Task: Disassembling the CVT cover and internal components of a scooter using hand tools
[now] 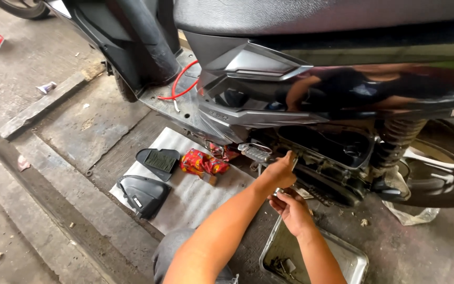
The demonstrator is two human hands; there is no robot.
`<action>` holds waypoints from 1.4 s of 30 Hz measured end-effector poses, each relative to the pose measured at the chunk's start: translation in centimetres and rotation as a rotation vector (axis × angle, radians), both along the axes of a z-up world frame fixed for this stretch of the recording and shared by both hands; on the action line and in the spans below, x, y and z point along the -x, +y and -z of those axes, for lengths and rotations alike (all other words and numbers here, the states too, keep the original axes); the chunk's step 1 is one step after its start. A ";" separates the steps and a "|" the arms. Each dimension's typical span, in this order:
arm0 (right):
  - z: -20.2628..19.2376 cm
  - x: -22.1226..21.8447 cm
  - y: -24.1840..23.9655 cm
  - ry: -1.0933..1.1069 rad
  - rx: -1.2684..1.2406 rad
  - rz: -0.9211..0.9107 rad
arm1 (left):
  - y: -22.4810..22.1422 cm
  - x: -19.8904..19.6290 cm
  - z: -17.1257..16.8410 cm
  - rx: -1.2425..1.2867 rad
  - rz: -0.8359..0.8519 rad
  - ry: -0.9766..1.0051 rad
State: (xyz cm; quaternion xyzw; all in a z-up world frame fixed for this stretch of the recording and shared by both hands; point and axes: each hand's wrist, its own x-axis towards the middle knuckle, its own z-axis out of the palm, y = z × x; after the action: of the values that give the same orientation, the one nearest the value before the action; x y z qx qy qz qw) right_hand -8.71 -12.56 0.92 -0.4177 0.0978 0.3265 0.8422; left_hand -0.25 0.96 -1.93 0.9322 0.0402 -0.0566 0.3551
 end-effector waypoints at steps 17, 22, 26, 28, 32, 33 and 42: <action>2.9 -1.6 -0.5 -0.026 0.135 -0.078 | -1.0 1.7 -7.3 -0.067 -0.039 0.046; 3.2 -1.6 0.5 -0.030 0.231 -0.034 | -0.9 3.6 -12.1 -0.129 -0.041 0.060; -0.2 -0.9 0.0 -0.040 0.031 -0.142 | -0.9 3.1 -10.5 -0.117 -0.039 0.061; 0.3 -1.0 -0.3 -0.079 0.038 -0.169 | -1.0 3.3 -10.4 -0.117 -0.027 0.037; 3.8 -1.6 -0.6 -0.029 0.147 -0.062 | -0.9 4.0 -12.0 -0.137 -0.034 0.056; 4.6 -1.8 -0.6 -0.039 0.152 -0.055 | -0.9 4.1 -12.2 -0.135 -0.042 0.063; 1.8 -1.0 -0.2 -0.063 0.121 -0.071 | -0.8 1.6 -5.7 -0.078 -0.078 -0.027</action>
State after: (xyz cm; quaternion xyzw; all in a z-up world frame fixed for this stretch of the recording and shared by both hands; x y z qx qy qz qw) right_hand -7.70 -12.72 -0.86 -0.4812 0.0762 0.3364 0.8059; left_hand -1.85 0.19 3.80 0.9438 0.0738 -0.0285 0.3210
